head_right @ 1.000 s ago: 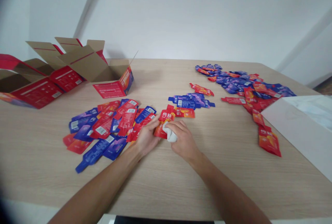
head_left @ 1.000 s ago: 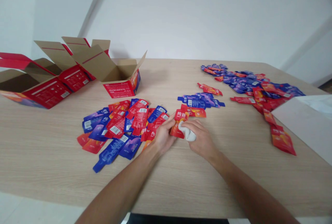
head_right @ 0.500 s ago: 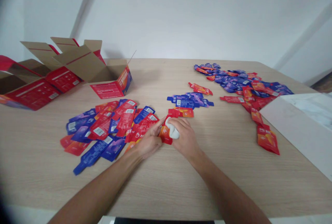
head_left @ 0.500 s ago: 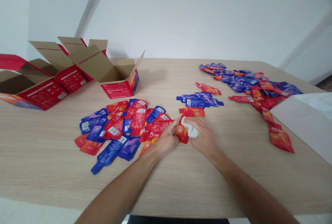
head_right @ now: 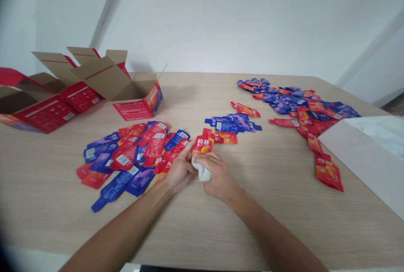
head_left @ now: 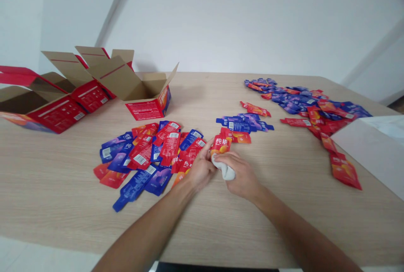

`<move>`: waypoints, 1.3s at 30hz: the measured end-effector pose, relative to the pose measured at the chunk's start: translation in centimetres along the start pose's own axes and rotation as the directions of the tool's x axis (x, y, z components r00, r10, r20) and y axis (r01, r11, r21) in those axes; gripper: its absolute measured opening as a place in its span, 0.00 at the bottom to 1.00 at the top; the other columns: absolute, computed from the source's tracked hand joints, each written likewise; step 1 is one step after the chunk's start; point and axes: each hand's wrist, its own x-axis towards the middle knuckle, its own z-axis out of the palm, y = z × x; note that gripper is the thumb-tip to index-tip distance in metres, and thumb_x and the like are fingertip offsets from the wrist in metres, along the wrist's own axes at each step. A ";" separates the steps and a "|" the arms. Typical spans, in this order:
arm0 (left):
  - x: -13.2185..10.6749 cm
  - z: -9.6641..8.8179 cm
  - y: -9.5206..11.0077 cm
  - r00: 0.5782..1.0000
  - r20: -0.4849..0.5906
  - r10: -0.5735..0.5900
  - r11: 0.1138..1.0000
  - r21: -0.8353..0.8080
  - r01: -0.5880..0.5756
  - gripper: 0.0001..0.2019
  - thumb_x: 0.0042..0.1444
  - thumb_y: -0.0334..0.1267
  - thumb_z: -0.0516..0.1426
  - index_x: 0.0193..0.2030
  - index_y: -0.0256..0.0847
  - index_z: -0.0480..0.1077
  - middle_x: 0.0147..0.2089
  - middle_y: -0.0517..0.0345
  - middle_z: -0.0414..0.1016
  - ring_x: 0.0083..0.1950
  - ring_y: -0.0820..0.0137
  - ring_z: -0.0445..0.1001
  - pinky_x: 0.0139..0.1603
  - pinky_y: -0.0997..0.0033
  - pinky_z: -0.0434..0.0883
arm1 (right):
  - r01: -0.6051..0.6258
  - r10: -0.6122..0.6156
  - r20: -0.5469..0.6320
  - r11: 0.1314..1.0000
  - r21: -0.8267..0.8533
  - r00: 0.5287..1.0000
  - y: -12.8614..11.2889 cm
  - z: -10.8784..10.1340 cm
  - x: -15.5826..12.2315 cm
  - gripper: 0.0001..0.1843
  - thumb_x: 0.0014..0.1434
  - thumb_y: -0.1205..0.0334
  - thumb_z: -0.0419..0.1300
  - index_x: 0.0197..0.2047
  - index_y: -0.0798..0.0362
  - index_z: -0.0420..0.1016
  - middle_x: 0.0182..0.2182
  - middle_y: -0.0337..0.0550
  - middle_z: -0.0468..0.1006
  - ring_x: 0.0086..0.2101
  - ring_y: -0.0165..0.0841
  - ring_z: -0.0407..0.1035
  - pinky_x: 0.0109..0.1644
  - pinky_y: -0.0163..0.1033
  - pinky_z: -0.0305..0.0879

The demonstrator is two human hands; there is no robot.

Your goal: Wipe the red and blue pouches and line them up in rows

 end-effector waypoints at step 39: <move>0.4 0.5 0.1 0.990 -0.142 -0.022 0.992 -0.123 0.004 0.24 0.59 0.31 0.58 0.63 0.40 0.69 0.53 0.48 0.79 0.48 0.64 0.79 0.48 0.66 0.74 | -0.130 0.102 -0.196 0.982 -0.136 0.975 0.4 -1.2 0.1 0.36 0.44 0.82 0.54 0.54 0.46 0.71 0.50 0.45 0.79 0.51 0.43 0.70 0.56 0.51 0.68</move>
